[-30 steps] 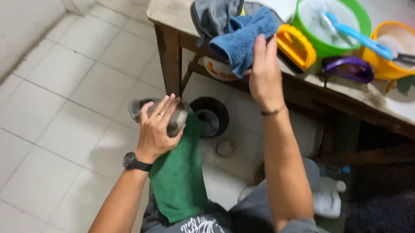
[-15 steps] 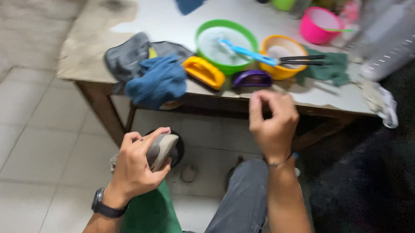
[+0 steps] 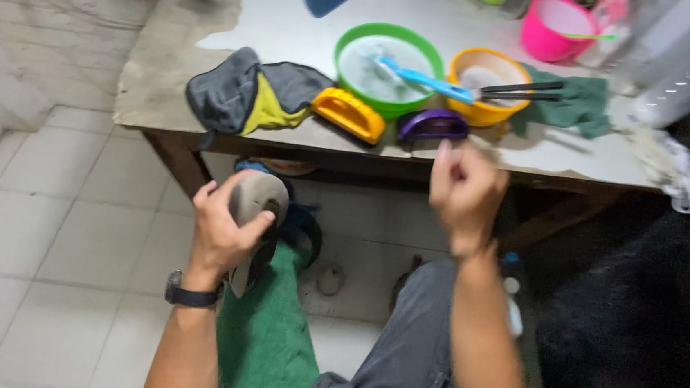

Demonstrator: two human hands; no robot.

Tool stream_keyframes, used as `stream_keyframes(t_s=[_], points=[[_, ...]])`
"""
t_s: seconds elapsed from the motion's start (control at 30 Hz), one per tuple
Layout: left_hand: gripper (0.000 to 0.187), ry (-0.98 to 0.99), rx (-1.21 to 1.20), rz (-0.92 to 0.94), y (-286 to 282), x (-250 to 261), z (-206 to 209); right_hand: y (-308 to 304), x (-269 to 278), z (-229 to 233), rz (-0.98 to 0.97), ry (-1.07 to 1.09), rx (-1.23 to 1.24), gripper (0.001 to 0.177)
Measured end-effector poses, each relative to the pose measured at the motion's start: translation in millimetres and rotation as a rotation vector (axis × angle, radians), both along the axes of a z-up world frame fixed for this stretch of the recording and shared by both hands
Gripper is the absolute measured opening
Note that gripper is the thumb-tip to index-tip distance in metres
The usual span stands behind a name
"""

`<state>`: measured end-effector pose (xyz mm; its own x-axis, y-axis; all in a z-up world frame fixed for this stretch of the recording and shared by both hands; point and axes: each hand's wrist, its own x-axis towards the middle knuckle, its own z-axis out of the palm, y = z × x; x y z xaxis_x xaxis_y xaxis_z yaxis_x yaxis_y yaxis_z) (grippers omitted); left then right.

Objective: The person cleans a gray slip-on shoe using a blue cloth and a black brush. They wipe the sole and upper parts of the shoe, then scrub the surface with the brush, and finally wipe it again with the cloth.

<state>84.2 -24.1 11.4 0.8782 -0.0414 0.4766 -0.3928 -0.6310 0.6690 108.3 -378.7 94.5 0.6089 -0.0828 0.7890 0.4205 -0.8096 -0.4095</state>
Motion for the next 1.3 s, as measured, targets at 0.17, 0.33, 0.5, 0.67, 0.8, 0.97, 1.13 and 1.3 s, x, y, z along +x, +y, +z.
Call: stream_keyframes(t_s=[0.17,0.33,0.5,0.67,0.8,0.97,1.13,1.3], points=[[0.067,-0.024,-0.124,0.017,14.2,-36.3,43.1,110.0,27.7,-265.6,0.471,0.898,1.049,0.04],[0.064,0.001,-0.14,0.001,23.9,-75.5,60.1,168.8,38.4,-408.7,0.659,1.417,1.326,0.084],[0.062,-0.001,-0.176,0.088,32.3,-103.8,57.5,128.0,21.0,-356.4,0.397,1.431,0.687,0.039],[0.061,-0.02,-0.185,0.109,42.1,-108.3,58.3,91.3,28.4,-358.0,0.328,1.339,0.696,0.029],[0.059,-0.024,-0.22,0.101,40.8,-105.2,63.2,98.7,12.1,-333.5,0.369,1.343,0.753,0.031],[0.06,-0.029,-0.23,0.079,35.7,-99.1,58.7,106.4,0.1,-311.4,0.405,1.34,0.745,0.034],[0.058,-0.023,-0.252,0.044,31.7,-95.0,56.7,103.1,-15.9,-280.7,0.379,1.342,0.757,0.036],[0.057,-0.042,-0.259,0.012,29.9,-93.4,53.8,98.7,-22.5,-300.6,0.371,1.323,0.784,0.037]])
